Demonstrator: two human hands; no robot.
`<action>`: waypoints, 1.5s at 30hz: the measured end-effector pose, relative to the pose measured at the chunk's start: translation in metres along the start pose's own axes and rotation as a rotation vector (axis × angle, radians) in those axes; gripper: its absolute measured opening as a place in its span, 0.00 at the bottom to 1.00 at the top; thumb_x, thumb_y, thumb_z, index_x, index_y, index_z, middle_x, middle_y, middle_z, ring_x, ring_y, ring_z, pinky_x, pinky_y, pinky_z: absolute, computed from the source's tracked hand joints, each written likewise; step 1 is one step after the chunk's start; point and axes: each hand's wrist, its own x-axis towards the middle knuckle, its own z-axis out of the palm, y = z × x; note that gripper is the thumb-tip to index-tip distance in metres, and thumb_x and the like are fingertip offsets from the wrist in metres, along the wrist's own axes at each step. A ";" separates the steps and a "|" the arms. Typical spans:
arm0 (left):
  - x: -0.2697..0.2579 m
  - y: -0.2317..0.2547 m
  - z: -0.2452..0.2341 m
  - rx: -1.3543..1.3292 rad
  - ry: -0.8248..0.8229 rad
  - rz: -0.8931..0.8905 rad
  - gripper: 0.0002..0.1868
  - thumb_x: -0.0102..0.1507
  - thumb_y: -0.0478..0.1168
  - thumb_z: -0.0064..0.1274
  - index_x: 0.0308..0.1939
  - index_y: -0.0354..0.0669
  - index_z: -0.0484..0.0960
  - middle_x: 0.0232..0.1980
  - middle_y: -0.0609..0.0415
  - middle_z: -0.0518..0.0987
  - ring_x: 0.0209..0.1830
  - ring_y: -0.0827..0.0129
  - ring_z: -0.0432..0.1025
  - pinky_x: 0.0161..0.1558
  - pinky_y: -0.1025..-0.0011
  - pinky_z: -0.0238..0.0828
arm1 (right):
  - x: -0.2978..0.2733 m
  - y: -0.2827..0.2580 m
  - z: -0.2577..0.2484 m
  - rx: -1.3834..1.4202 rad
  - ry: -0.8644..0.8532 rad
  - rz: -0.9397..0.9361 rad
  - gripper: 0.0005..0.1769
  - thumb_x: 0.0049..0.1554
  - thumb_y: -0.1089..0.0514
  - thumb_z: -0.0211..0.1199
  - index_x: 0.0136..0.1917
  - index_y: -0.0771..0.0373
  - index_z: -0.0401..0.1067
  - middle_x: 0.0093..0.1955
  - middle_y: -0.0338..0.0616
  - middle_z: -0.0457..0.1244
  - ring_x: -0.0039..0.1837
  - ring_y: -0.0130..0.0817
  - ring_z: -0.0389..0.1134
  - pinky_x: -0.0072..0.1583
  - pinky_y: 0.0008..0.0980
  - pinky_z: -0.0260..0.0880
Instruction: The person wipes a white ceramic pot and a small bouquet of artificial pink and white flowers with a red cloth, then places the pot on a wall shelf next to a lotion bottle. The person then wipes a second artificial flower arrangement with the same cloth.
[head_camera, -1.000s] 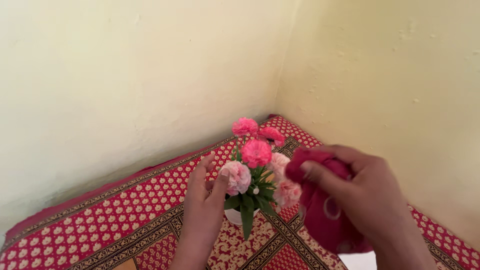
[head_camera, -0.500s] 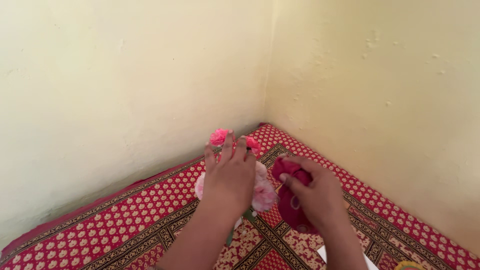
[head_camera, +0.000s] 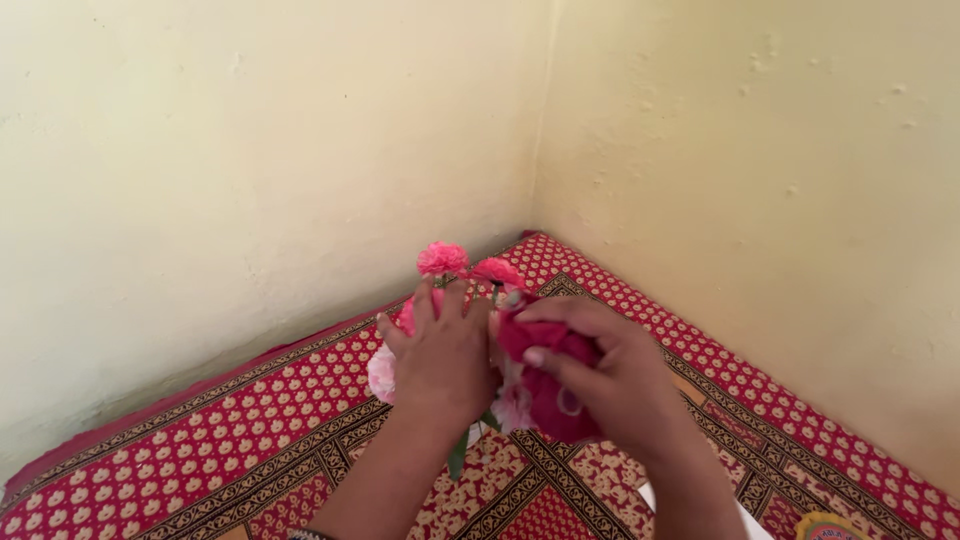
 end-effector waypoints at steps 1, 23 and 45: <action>0.001 -0.001 0.002 -0.014 0.029 -0.008 0.36 0.50 0.39 0.67 0.63 0.56 0.78 0.77 0.54 0.58 0.81 0.49 0.41 0.67 0.23 0.35 | 0.000 0.000 -0.004 0.022 0.033 0.078 0.19 0.49 0.64 0.71 0.56 0.61 0.79 0.55 0.41 0.72 0.57 0.29 0.72 0.61 0.31 0.72; -0.001 -0.029 0.017 -0.107 0.050 0.076 0.24 0.47 0.45 0.71 0.48 0.65 0.88 0.63 0.70 0.72 0.72 0.61 0.54 0.69 0.34 0.44 | -0.010 -0.003 -0.003 0.282 -0.290 0.195 0.19 0.49 0.64 0.73 0.55 0.62 0.81 0.50 0.42 0.72 0.52 0.33 0.73 0.56 0.34 0.74; 0.002 -0.037 0.008 -0.103 -0.086 0.053 0.25 0.50 0.45 0.71 0.52 0.61 0.86 0.65 0.74 0.70 0.75 0.61 0.52 0.69 0.36 0.48 | -0.003 0.013 -0.017 -0.178 0.062 0.489 0.20 0.47 0.64 0.73 0.55 0.56 0.82 0.48 0.38 0.75 0.49 0.29 0.73 0.54 0.30 0.72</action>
